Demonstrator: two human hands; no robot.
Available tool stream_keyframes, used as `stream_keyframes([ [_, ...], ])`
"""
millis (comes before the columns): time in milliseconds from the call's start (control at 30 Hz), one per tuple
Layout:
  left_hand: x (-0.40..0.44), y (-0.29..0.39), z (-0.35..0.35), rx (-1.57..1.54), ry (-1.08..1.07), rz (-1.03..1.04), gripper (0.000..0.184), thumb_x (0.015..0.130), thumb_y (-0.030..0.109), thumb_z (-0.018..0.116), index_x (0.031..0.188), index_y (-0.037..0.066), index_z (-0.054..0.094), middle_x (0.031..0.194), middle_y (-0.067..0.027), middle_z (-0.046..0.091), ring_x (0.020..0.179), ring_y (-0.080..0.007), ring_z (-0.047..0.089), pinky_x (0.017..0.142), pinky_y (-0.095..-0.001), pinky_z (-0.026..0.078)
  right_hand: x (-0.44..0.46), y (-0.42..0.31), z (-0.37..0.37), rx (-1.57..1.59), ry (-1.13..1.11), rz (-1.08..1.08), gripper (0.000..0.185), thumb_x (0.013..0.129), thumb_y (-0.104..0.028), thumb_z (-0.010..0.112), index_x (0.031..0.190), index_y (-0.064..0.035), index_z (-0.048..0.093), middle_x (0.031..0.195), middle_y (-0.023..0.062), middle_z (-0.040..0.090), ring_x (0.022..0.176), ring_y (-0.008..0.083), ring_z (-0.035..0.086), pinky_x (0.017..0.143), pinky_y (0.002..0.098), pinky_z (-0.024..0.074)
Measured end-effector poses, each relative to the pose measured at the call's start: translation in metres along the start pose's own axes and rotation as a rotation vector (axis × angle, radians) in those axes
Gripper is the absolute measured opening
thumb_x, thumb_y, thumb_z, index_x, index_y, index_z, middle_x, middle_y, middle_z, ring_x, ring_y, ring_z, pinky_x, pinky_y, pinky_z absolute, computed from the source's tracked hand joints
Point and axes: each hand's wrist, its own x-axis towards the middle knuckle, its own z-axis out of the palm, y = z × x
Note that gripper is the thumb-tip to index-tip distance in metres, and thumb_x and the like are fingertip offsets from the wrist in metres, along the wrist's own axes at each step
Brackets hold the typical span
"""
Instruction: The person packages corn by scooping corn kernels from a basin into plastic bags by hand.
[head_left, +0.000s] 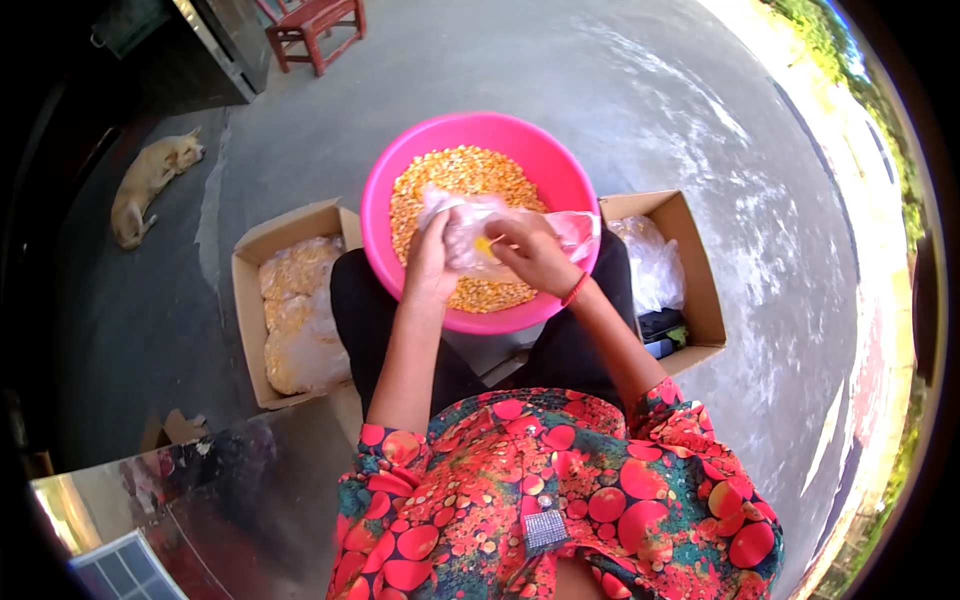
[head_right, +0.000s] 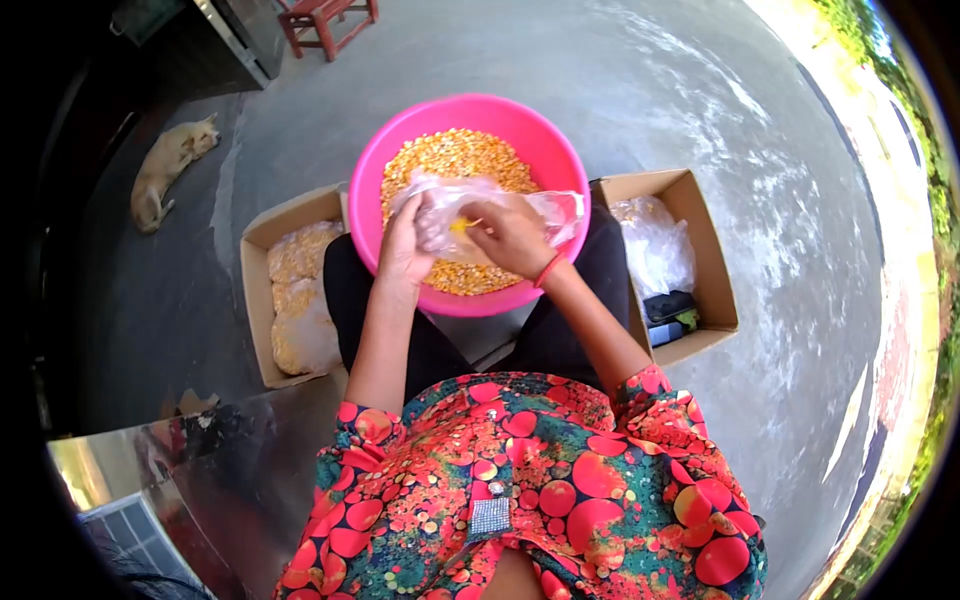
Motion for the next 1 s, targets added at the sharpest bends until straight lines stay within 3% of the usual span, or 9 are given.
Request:
stream_keyframes([
  [100, 0.000, -0.006, 0.068, 0.629, 0.470, 0.055, 0.020, 0.082, 0.018, 0.056, 0.098, 0.005, 0.053, 0.069, -0.0010, 0.055, 0.063, -0.0104, 0.054, 0.058, -0.0240, 0.045, 0.010, 0.033, 0.003, 0.247, 0.007, 0.187, 0.065, 0.076, -0.009, 0.061, 0.130, -0.0094, 0.025, 0.120, 0.0149, 0.044, 0.097, 0.0215, 0.054, 0.074, 0.0304, 0.0490],
  [233, -0.013, -0.019, 0.057, 1.409, 0.427, 0.161, 0.025, 0.080, 0.019, 0.060, 0.099, 0.002, 0.056, 0.073, -0.0032, 0.059, 0.065, -0.0079, 0.055, 0.059, -0.0226, 0.044, 0.025, 0.031, -0.021, 0.254, 0.316, 0.004, 0.082, 0.070, -0.005, 0.067, 0.133, 0.0018, 0.016, 0.126, 0.0162, 0.037, 0.104, 0.0237, 0.050, 0.082, 0.0309, 0.0475],
  [433, 0.008, -0.013, 0.041, 0.897, 0.561, 0.099, 0.017, 0.085, 0.019, 0.054, 0.092, 0.005, 0.060, 0.074, -0.0018, 0.060, 0.065, -0.0100, 0.057, 0.056, -0.0240, 0.046, 0.011, 0.046, -0.023, -0.388, 0.175, -0.064, 0.077, 0.061, -0.019, 0.073, 0.125, 0.0008, 0.036, 0.123, 0.0236, 0.039, 0.118, 0.0374, 0.034, 0.100, 0.0409, 0.0278],
  [533, 0.014, 0.015, 0.043, 0.452, 0.587, 0.095, 0.012, 0.086, 0.019, 0.053, 0.089, 0.009, 0.058, 0.075, -0.0012, 0.059, 0.069, -0.0114, 0.058, 0.057, -0.0257, 0.050, -0.002, 0.058, -0.011, -0.379, -0.151, 0.065, 0.073, 0.069, -0.019, 0.064, 0.131, -0.0063, 0.030, 0.124, 0.0208, 0.041, 0.117, 0.0361, 0.037, 0.096, 0.0391, 0.0324],
  [600, 0.017, 0.021, 0.036, 0.345, 0.584, 0.116, 0.012, 0.086, 0.019, 0.052, 0.091, 0.009, 0.057, 0.079, -0.0022, 0.059, 0.072, -0.0130, 0.059, 0.059, -0.0281, 0.053, -0.003, 0.069, -0.009, -0.620, 0.036, -0.099, 0.073, 0.069, -0.017, 0.063, 0.132, -0.0078, 0.028, 0.121, 0.0215, 0.044, 0.113, 0.0355, 0.042, 0.094, 0.0397, 0.0343],
  [733, 0.025, 0.029, 0.028, 0.377, 0.597, -0.016, 0.023, 0.082, 0.015, 0.056, 0.103, 0.005, 0.054, 0.089, -0.0053, 0.060, 0.079, -0.0153, 0.060, 0.064, -0.0301, 0.053, 0.010, 0.065, -0.012, -0.557, 0.231, -0.182, 0.050, 0.072, -0.015, 0.061, 0.118, -0.0063, 0.045, 0.106, 0.0189, 0.054, 0.097, 0.0332, 0.053, 0.082, 0.0383, 0.0433],
  [833, 0.030, 0.035, 0.033, 0.513, 0.580, 0.050, 0.025, 0.078, 0.009, 0.059, 0.103, 0.004, 0.055, 0.089, -0.0051, 0.060, 0.077, -0.0139, 0.060, 0.061, -0.0266, 0.052, 0.014, 0.006, -0.014, -0.162, 0.138, -0.101, 0.004, 0.076, -0.003, 0.056, 0.073, -0.0014, 0.054, 0.073, 0.0070, 0.056, 0.061, 0.0158, 0.054, 0.053, 0.0273, 0.0440],
  [933, 0.035, 0.038, 0.040, 0.607, 0.598, 0.170, 0.023, 0.077, 0.007, 0.060, 0.100, 0.001, 0.057, 0.090, -0.0053, 0.060, 0.078, -0.0122, 0.059, 0.064, -0.0234, 0.049, 0.005, -0.025, 0.011, 0.146, -0.343, -0.169, 0.006, 0.078, -0.003, 0.056, 0.082, 0.0009, 0.058, 0.076, 0.0088, 0.059, 0.071, 0.0180, 0.059, 0.060, 0.0297, 0.0460],
  [1000, 0.037, 0.039, 0.039, 0.675, 0.613, 0.169, 0.022, 0.080, 0.010, 0.059, 0.099, 0.000, 0.057, 0.089, -0.0048, 0.060, 0.078, -0.0118, 0.058, 0.066, -0.0237, 0.048, 0.011, -0.018, 0.037, 0.046, -0.375, -0.312, 0.014, 0.076, -0.003, 0.055, 0.088, -0.0007, 0.058, 0.080, 0.0123, 0.058, 0.077, 0.0259, 0.058, 0.067, 0.0339, 0.0462],
])
